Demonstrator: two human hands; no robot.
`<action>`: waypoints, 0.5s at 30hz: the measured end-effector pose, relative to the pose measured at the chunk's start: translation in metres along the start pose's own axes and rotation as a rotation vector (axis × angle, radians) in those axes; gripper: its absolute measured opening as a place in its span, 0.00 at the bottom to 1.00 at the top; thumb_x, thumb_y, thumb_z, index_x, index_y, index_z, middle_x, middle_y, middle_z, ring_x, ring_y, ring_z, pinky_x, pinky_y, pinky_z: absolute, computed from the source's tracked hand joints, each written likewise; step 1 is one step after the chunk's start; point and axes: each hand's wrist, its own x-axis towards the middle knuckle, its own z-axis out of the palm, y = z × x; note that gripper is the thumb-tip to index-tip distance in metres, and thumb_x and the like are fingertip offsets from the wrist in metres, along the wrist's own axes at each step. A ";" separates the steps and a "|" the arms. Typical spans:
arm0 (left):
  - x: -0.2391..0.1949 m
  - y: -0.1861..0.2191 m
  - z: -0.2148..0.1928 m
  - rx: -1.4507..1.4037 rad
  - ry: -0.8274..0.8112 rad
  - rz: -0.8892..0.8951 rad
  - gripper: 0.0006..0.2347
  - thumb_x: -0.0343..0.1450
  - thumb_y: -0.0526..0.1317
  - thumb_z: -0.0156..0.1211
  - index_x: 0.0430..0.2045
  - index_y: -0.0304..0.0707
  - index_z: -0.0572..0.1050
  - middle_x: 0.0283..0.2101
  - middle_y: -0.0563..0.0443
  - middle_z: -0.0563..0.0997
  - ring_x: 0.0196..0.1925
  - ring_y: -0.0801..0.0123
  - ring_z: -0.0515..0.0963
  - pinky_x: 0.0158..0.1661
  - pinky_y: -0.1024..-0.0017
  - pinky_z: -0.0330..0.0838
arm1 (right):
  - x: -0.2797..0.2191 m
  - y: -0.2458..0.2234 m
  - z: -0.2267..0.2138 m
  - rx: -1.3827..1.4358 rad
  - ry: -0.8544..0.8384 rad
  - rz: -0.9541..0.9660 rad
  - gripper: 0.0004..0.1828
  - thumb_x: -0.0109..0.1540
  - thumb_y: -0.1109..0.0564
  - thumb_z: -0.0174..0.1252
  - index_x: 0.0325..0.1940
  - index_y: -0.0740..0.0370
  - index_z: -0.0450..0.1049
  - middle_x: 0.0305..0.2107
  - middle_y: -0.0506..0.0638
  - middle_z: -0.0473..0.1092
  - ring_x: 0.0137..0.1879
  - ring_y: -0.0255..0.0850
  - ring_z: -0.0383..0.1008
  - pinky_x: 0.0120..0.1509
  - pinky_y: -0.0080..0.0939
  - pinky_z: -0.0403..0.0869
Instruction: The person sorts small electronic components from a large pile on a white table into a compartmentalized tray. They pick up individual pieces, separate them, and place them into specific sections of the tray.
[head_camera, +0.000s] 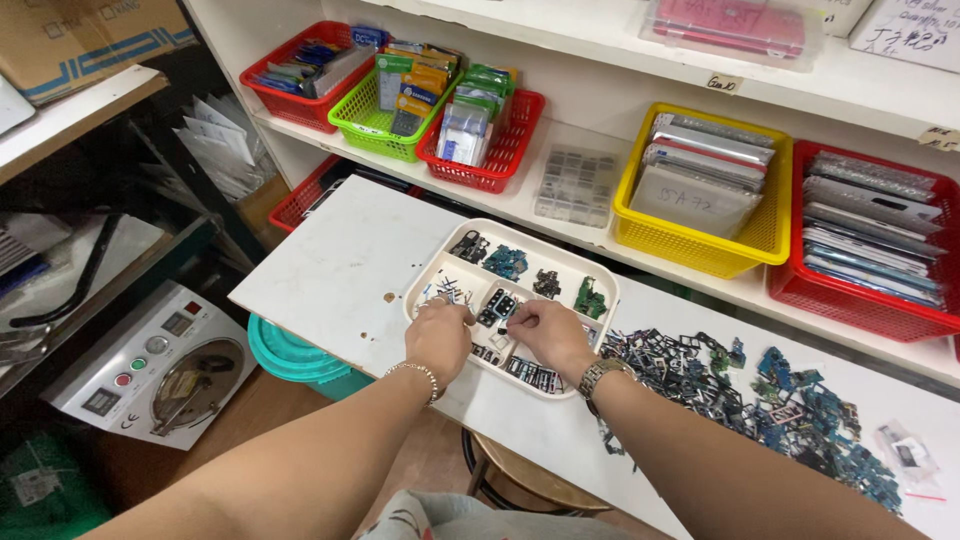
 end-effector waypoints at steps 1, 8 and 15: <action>0.000 -0.004 -0.001 -0.013 0.012 -0.010 0.08 0.68 0.35 0.58 0.35 0.47 0.84 0.49 0.44 0.78 0.54 0.54 0.76 0.55 0.61 0.71 | 0.002 -0.004 0.004 -0.036 0.003 -0.024 0.09 0.55 0.54 0.67 0.36 0.59 0.83 0.31 0.52 0.81 0.38 0.41 0.82 0.46 0.39 0.78; -0.002 -0.014 -0.007 -0.053 0.052 -0.017 0.08 0.68 0.35 0.58 0.32 0.47 0.85 0.45 0.46 0.80 0.52 0.55 0.78 0.54 0.61 0.72 | 0.009 -0.030 0.028 -0.242 0.051 -0.132 0.07 0.54 0.57 0.65 0.33 0.61 0.82 0.30 0.56 0.79 0.39 0.50 0.81 0.49 0.47 0.77; 0.003 -0.011 -0.014 -0.098 -0.041 0.002 0.06 0.67 0.39 0.64 0.33 0.47 0.85 0.46 0.46 0.80 0.54 0.55 0.77 0.55 0.61 0.71 | 0.016 -0.035 0.024 -0.274 -0.026 -0.112 0.06 0.57 0.56 0.62 0.35 0.59 0.81 0.31 0.55 0.79 0.42 0.48 0.80 0.52 0.47 0.77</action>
